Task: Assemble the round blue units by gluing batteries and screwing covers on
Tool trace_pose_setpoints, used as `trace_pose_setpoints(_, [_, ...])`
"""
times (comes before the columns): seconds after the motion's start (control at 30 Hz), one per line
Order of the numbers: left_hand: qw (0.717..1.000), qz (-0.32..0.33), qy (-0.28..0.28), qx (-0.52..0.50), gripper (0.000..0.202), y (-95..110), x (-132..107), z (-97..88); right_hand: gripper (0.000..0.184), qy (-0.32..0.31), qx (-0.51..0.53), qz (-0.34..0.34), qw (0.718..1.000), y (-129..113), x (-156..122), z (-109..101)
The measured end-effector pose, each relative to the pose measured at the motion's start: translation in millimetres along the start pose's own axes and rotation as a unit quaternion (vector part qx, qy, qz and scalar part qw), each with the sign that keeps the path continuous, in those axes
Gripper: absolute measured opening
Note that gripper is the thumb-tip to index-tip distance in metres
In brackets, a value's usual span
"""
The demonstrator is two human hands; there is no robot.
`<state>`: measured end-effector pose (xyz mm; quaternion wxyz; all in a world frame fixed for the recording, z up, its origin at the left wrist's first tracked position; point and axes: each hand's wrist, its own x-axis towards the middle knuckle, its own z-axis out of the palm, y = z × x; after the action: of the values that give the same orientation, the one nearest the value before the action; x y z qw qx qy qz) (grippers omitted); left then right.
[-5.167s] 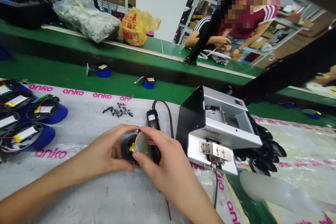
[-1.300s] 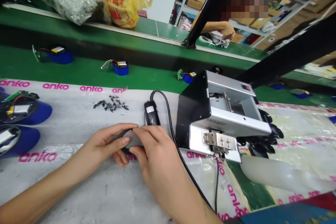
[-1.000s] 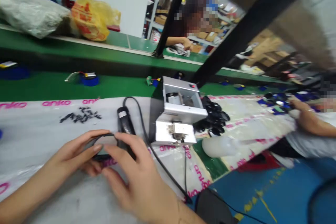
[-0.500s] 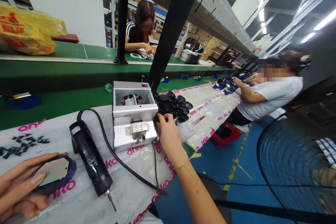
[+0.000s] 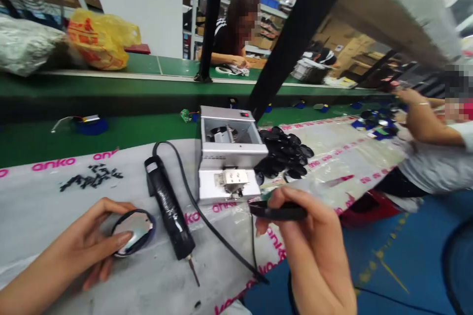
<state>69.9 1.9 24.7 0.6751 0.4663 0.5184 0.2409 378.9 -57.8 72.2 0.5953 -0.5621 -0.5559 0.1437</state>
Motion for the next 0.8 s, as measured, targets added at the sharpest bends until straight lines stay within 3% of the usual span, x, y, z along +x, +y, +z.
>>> trace_pose_setpoints(0.13, [1.0,-0.001,0.003,-0.007,0.052,2.1,-3.3,2.4,0.051,-0.143,0.006,-0.124,0.982,-1.2,-12.5,47.7])
trace_pose_setpoints(0.23, [1.0,0.01,-0.022,-0.016,0.044,1.2,-3.2,1.1,0.056,-0.289,-0.016,-0.208,0.934,-1.9,-9.2,74.9])
trace_pose_setpoints(0.3, [0.999,0.017,-0.03,-0.03,0.042,0.8,-2.3,0.2,0.053,-0.383,-0.042,-0.226,0.895,-3.2,-4.0,85.7])
trace_pose_setpoints(0.37, [0.998,0.027,-0.042,-0.044,0.038,0.6,-1.1,-0.6,0.051,-0.432,-0.066,-0.233,0.869,-2.9,0.3,91.8])
trace_pose_setpoints(0.43, [0.997,0.035,-0.051,-0.053,0.034,0.4,0.0,-1.2,0.053,-0.444,-0.084,-0.222,0.864,-0.3,1.9,95.3])
trace_pose_setpoints(0.53, [0.996,0.041,-0.052,-0.064,0.03,0.3,0.9,-1.9,0.06,-0.424,-0.088,-0.198,0.879,6.3,-0.7,99.3])
trace_pose_setpoints(0.67, [0.995,0.041,-0.05,-0.076,0.027,0.9,0.7,-2.3,0.058,-0.399,-0.063,-0.225,0.887,11.2,-5.5,103.8])
trace_pose_setpoints(0.8, [0.996,0.037,-0.048,-0.072,0.029,0.8,1.2,-2.2,0.059,-0.446,-0.029,-0.199,0.872,10.6,-5.4,104.5])
